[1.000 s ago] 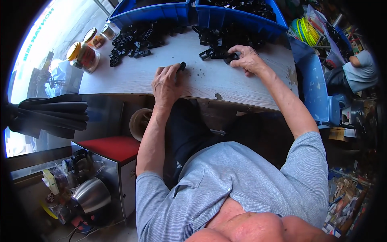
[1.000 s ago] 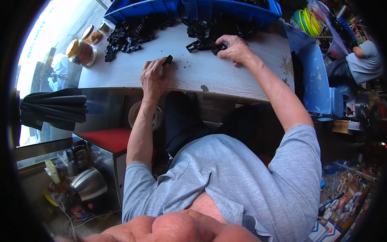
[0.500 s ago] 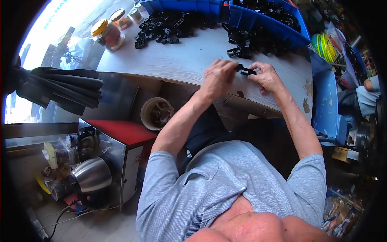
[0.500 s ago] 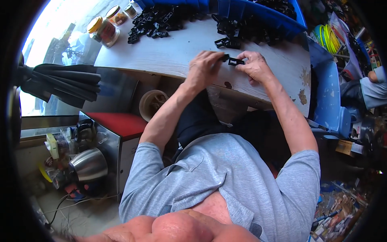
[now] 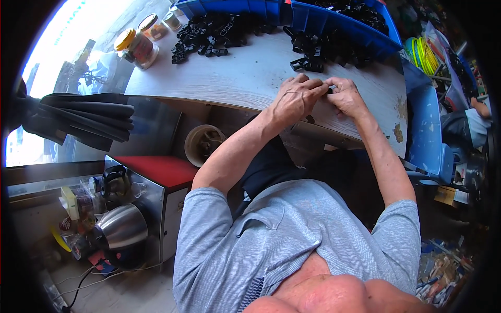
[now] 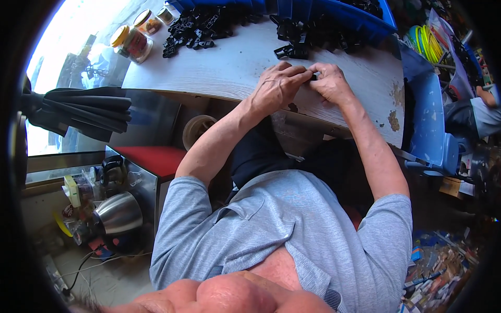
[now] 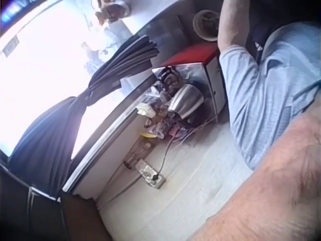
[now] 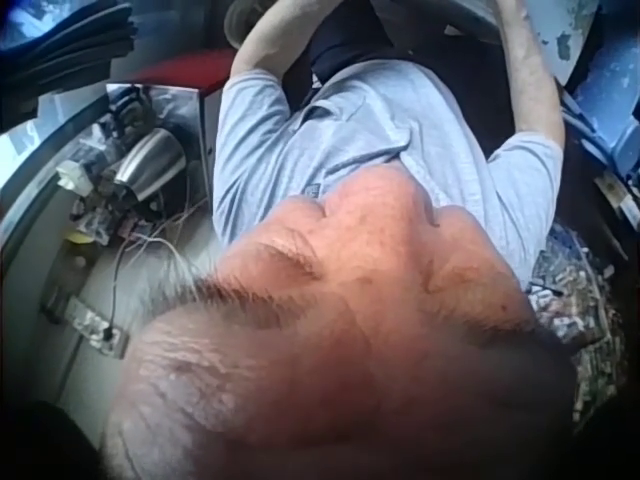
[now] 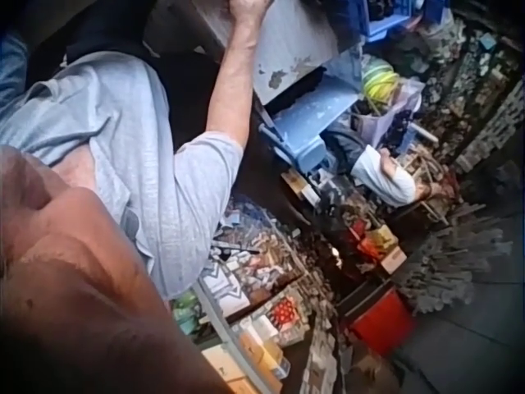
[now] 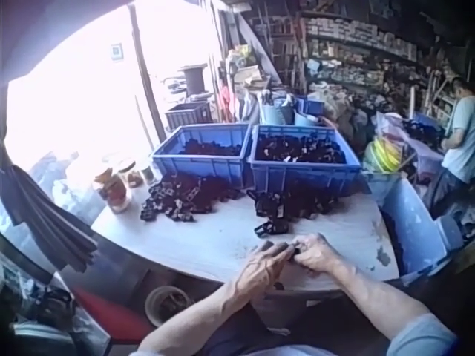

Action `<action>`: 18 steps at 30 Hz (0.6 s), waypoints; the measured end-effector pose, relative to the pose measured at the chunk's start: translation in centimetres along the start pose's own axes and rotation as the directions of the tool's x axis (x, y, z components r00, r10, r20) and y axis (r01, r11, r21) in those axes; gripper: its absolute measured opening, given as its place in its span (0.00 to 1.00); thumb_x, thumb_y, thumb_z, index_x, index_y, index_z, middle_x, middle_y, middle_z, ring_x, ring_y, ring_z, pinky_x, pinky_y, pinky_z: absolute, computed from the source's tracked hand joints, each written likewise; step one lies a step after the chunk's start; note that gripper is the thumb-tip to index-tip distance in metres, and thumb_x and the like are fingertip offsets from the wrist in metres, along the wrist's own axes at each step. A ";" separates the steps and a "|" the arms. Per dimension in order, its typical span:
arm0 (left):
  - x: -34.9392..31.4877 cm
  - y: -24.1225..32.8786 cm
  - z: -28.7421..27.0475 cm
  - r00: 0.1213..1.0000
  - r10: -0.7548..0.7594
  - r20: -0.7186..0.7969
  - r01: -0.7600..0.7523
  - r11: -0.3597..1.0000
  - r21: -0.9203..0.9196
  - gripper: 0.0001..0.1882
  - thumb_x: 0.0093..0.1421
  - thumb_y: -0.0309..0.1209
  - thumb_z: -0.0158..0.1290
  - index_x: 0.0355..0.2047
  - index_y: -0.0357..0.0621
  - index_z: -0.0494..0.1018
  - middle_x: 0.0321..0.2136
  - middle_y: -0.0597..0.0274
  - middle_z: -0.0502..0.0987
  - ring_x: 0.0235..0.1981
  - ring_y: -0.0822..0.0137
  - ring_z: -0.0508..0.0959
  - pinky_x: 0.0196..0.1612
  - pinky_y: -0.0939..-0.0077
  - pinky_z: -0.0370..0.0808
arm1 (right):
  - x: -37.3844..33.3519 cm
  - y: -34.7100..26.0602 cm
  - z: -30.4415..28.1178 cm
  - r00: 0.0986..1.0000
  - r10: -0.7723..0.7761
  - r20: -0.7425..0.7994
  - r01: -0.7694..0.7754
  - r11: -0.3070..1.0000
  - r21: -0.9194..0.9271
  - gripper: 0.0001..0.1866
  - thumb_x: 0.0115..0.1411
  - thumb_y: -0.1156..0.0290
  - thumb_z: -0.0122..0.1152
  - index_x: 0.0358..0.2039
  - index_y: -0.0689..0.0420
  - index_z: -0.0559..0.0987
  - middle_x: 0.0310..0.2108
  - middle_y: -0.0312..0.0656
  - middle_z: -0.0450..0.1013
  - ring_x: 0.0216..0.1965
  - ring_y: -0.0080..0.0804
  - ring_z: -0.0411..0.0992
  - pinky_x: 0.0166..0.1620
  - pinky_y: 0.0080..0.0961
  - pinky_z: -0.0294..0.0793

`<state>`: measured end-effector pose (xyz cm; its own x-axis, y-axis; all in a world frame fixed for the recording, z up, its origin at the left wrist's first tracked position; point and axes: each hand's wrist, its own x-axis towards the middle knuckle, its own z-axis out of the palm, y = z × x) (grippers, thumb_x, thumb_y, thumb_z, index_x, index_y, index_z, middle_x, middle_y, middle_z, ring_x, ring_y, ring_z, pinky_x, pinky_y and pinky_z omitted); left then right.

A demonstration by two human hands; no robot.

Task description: Manually snapping together small black plastic components at a workbench.

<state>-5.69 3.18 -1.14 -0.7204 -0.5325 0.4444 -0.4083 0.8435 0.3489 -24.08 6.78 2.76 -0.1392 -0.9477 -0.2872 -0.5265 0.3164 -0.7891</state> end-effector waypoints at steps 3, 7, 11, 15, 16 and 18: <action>-0.4 0.8 -0.3 0.998 -0.045 0.045 0.042 0.996 0.074 0.29 0.57 0.25 0.60 0.60 0.53 0.73 0.56 0.63 0.77 0.53 0.56 0.74 0.54 0.61 0.73 | 0.1 0.0 -0.2 1.000 -0.005 0.000 0.005 1.000 -0.012 0.16 0.54 0.73 0.66 0.45 0.56 0.80 0.16 0.31 0.66 0.13 0.20 0.65 0.14 0.23 0.66; -0.8 1.0 -0.2 0.997 -0.072 -0.007 0.073 0.990 0.117 0.29 0.57 0.25 0.61 0.60 0.54 0.74 0.55 0.63 0.77 0.55 0.56 0.74 0.56 0.58 0.70 | -0.2 -0.5 0.2 1.000 -0.015 -0.010 0.015 1.000 -0.014 0.16 0.53 0.71 0.70 0.44 0.57 0.80 0.16 0.31 0.65 0.13 0.20 0.65 0.14 0.22 0.65; -1.2 0.2 -0.2 0.991 -0.052 -0.124 0.057 0.998 0.036 0.26 0.57 0.25 0.61 0.58 0.53 0.75 0.52 0.60 0.78 0.52 0.55 0.76 0.52 0.58 0.74 | 0.0 0.1 -0.5 0.996 -0.063 0.065 0.066 0.997 -0.045 0.19 0.53 0.70 0.71 0.45 0.58 0.79 0.16 0.31 0.64 0.13 0.20 0.66 0.14 0.23 0.65; -2.5 -5.2 -3.6 0.800 -0.275 -0.533 0.389 0.914 0.113 0.18 0.57 0.26 0.61 0.49 0.52 0.78 0.35 0.56 0.81 0.38 0.53 0.79 0.40 0.60 0.78 | -1.4 1.5 -1.6 0.999 0.035 -0.003 -0.034 0.977 0.209 0.22 0.54 0.67 0.71 0.48 0.61 0.78 0.15 0.33 0.67 0.13 0.23 0.68 0.15 0.24 0.70; -3.2 -8.0 -5.2 0.747 -0.302 -0.592 0.463 0.875 0.138 0.18 0.57 0.28 0.61 0.50 0.53 0.78 0.34 0.56 0.81 0.38 0.53 0.79 0.40 0.59 0.77 | -1.9 1.6 -1.9 0.998 0.063 -0.005 -0.059 0.959 0.278 0.25 0.55 0.65 0.71 0.50 0.62 0.76 0.15 0.32 0.65 0.13 0.23 0.68 0.15 0.24 0.71; -3.9 -10.8 -8.1 0.688 -0.445 -0.574 0.656 0.719 0.229 0.18 0.61 0.37 0.59 0.52 0.55 0.77 0.34 0.57 0.81 0.39 0.51 0.80 0.40 0.55 0.77 | -2.7 2.4 -2.9 0.995 0.069 -0.073 -0.046 0.960 0.277 0.25 0.55 0.64 0.71 0.51 0.62 0.75 0.14 0.32 0.66 0.13 0.23 0.69 0.16 0.25 0.74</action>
<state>6.14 -4.42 0.05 0.0079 -0.7817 0.6236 -0.8949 0.2728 0.3532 -27.45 9.96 3.20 -0.2363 -0.9240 -0.3006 -0.2661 0.3590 -0.8946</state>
